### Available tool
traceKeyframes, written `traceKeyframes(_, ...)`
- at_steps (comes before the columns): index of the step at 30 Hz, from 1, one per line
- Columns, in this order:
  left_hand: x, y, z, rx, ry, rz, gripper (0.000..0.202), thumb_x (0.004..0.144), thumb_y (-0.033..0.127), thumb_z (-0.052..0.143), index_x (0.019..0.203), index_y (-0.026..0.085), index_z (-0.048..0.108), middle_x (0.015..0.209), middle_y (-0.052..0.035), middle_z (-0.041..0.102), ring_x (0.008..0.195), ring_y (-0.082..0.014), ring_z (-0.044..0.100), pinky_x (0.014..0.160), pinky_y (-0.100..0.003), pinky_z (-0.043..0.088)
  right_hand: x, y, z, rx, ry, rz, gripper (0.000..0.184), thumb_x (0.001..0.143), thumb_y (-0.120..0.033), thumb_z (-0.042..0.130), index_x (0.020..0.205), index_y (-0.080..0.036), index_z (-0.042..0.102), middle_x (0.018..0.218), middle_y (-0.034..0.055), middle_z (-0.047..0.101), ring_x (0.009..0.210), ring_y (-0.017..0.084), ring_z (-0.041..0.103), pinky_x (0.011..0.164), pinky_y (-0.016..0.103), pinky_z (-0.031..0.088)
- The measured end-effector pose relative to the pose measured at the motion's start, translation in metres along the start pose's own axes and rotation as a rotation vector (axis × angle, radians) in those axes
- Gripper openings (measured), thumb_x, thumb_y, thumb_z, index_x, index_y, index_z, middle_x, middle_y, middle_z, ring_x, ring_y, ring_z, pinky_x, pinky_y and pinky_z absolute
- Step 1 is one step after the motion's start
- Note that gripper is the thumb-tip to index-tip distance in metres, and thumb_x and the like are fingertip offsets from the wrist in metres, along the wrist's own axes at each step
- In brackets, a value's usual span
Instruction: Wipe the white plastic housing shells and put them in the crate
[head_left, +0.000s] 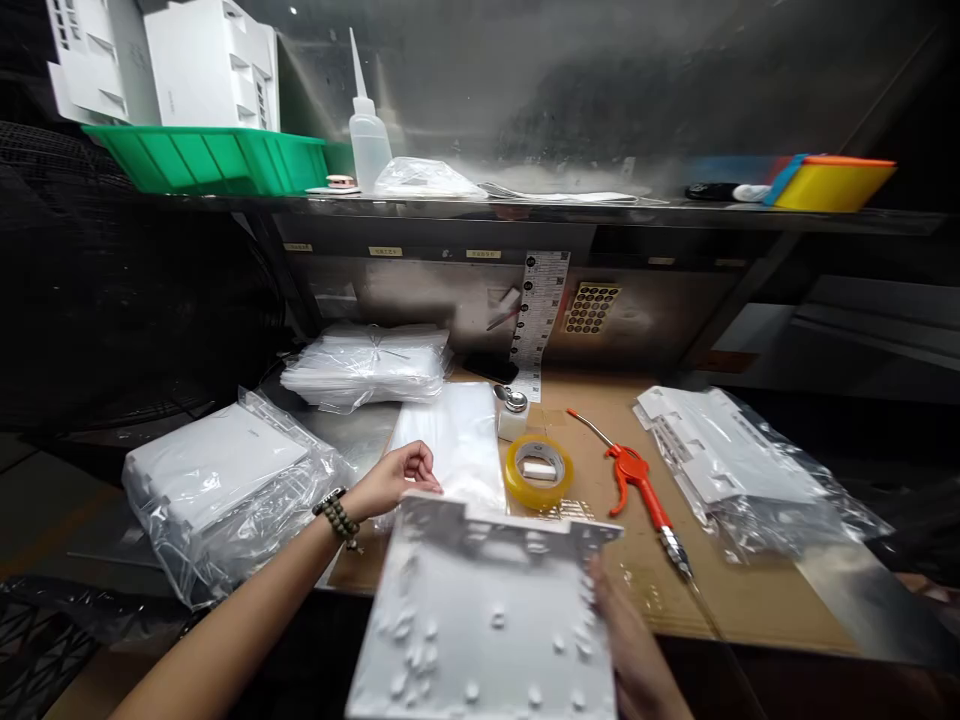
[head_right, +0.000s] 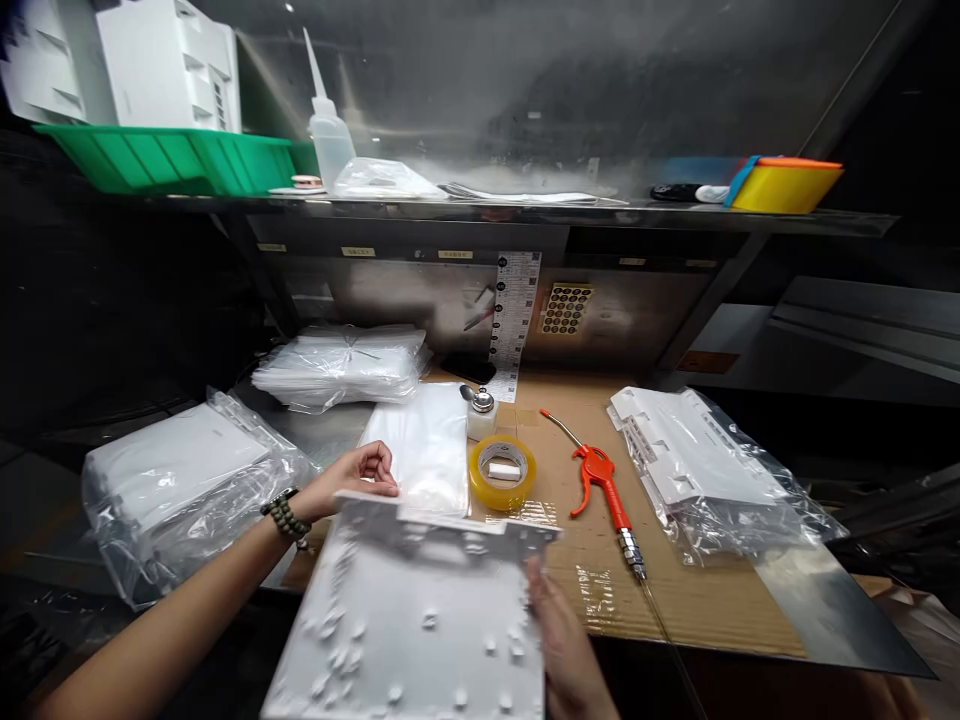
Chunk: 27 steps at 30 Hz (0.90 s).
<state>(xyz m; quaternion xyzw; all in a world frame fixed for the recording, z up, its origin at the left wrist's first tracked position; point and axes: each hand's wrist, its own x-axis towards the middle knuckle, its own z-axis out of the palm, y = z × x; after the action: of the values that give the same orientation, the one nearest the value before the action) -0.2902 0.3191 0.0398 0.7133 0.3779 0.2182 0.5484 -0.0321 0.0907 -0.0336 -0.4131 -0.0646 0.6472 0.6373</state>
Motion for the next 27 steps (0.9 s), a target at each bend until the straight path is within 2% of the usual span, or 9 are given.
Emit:
traceKeyframes(4, 0.001, -0.001, 0.024, -0.044, -0.055, 0.067, 0.050, 0.068, 0.043, 0.091, 0.079, 0.020, 0.048, 0.079, -0.0026, 0.070, 0.073, -0.0168, 0.065, 0.072, -0.032, 0.053, 0.016, 0.022, 0.066, -0.036, -0.303, 0.008, 0.056, 0.078, -0.062, 0.079, 0.115, -0.020, 0.075, 0.105, 0.0111, 0.080, 0.115, 0.035, 0.071, 0.095, 0.050, 0.059)
traceKeyframes(6, 0.003, -0.007, 0.029, -0.032, -0.069, 0.123, 0.047, 0.070, 0.045, 0.089, 0.076, 0.019, 0.050, 0.080, -0.0025, 0.067, 0.075, -0.0170, 0.063, 0.071, -0.032, 0.053, 0.025, 0.026, 0.086, -0.032, -0.357, 0.014, 0.052, 0.080, -0.063, 0.077, 0.113, -0.023, 0.075, 0.101, 0.0067, 0.081, 0.114, 0.034, 0.071, 0.092, 0.049, 0.060)
traceKeyframes(8, 0.006, -0.014, 0.028, -0.002, -0.060, 0.192, 0.044, 0.074, 0.047, 0.086, 0.072, 0.018, 0.053, 0.084, -0.0022, 0.062, 0.079, -0.0171, 0.061, 0.071, -0.033, 0.054, 0.032, 0.025, 0.094, -0.035, -0.354, 0.025, 0.049, 0.082, -0.063, 0.075, 0.110, -0.023, 0.076, 0.099, 0.0047, 0.081, 0.112, 0.033, 0.072, 0.089, 0.048, 0.061)
traceKeyframes(15, 0.017, -0.027, 0.020, 0.183, 0.041, 0.300, 0.033, 0.094, 0.040, 0.066, 0.074, 0.015, 0.064, 0.122, -0.0107, 0.062, 0.114, -0.0259, 0.058, 0.095, -0.046, 0.055, 0.035, 0.013, 0.075, -0.045, -0.270, 0.089, 0.056, 0.079, -0.058, 0.081, 0.115, -0.015, 0.074, 0.101, 0.0130, 0.080, 0.104, 0.034, 0.075, 0.092, 0.048, 0.060)
traceKeyframes(18, 0.025, -0.025, 0.024, 0.316, 0.089, 0.292, 0.022, 0.097, 0.035, 0.060, 0.091, 0.018, 0.072, 0.125, -0.0088, 0.066, 0.114, -0.0267, 0.058, 0.107, -0.051, 0.045, 0.034, 0.013, 0.072, -0.050, -0.285, 0.095, 0.057, 0.080, -0.058, 0.080, 0.117, -0.015, 0.074, 0.104, 0.0136, 0.080, 0.105, 0.034, 0.075, 0.094, 0.049, 0.059)
traceKeyframes(20, 0.032, -0.024, 0.027, 0.385, 0.140, 0.261, 0.020, 0.096, 0.032, 0.060, 0.107, 0.020, 0.072, 0.120, -0.0076, 0.069, 0.105, -0.0259, 0.061, 0.104, -0.050, 0.046, 0.034, 0.012, 0.069, -0.049, -0.298, 0.102, 0.058, 0.081, -0.057, 0.079, 0.121, -0.015, 0.073, 0.107, 0.0136, 0.079, 0.106, 0.033, 0.075, 0.095, 0.049, 0.059)
traceKeyframes(22, 0.036, -0.023, 0.027, 0.427, 0.210, 0.219, 0.026, 0.092, 0.032, 0.064, 0.114, 0.018, 0.068, 0.113, -0.0082, 0.068, 0.089, -0.0232, 0.063, 0.091, -0.046, 0.052, 0.034, 0.009, 0.061, -0.030, -0.294, 0.121, 0.062, 0.081, -0.057, 0.080, 0.125, -0.015, 0.071, 0.110, 0.0141, 0.079, 0.106, 0.033, 0.075, 0.096, 0.048, 0.059)
traceKeyframes(24, 0.036, -0.019, 0.027, 0.456, 0.282, 0.198, 0.032, 0.088, 0.026, 0.063, 0.118, 0.016, 0.064, 0.118, -0.0110, 0.065, 0.080, -0.0214, 0.062, 0.085, -0.043, 0.053, 0.033, 0.004, 0.046, -0.004, -0.256, 0.141, 0.068, 0.080, -0.057, 0.081, 0.131, -0.014, 0.068, 0.113, 0.0151, 0.078, 0.110, 0.035, 0.074, 0.097, 0.050, 0.059)
traceKeyframes(27, 0.027, -0.008, 0.030, 0.477, 0.298, 0.245, 0.056, 0.083, 0.011, 0.049, 0.137, 0.021, 0.055, 0.146, -0.0121, 0.053, 0.107, -0.0252, 0.063, 0.099, -0.044, 0.051, 0.022, -0.009, 0.008, 0.018, -0.112, 0.095, 0.074, 0.082, -0.063, 0.075, 0.139, -0.017, 0.063, 0.120, 0.0148, 0.076, 0.119, 0.036, 0.070, 0.102, 0.054, 0.057)
